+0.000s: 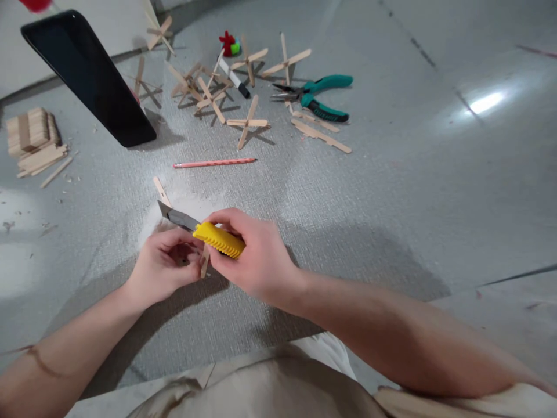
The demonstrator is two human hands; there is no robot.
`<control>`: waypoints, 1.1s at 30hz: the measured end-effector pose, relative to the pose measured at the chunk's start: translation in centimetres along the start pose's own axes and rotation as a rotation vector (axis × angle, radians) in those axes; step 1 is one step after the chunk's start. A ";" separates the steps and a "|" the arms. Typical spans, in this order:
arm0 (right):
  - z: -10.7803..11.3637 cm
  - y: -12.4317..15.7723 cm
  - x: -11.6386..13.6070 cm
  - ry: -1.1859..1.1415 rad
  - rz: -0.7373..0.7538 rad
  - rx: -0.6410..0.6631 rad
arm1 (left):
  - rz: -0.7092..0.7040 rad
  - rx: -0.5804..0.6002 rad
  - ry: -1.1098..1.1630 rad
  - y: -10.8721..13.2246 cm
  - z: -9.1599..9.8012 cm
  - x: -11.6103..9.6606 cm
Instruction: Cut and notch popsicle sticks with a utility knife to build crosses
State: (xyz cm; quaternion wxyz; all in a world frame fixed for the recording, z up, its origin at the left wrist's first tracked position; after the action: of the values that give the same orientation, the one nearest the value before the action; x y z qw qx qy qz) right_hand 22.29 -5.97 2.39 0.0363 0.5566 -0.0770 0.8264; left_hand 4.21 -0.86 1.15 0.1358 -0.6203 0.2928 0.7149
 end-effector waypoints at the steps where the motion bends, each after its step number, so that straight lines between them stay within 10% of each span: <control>1: 0.0 -0.1 -0.1 -0.014 -0.014 -0.007 | 0.004 0.007 0.001 0.0 0.0 -0.1; 33: 3.0 -1.4 -1.6 -0.495 -0.081 0.055 | -0.372 -0.274 -0.809 -1.4 3.3 -0.3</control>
State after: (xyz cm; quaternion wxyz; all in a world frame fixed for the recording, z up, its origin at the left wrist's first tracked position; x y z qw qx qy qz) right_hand 25.85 -5.10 2.13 0.0343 0.7453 -0.0384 0.6647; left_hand 2.35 2.21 1.30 0.2816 -0.3458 0.0028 0.8951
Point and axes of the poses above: each hand's wrist, its own y-axis away from the middle knuckle, its own z-axis out of the back of the hand, x = y × z, the point moved 1 cm from there along -y, towards the middle knuckle, and after that the axes turned 3 degrees about -x, right-handed, at the moved point
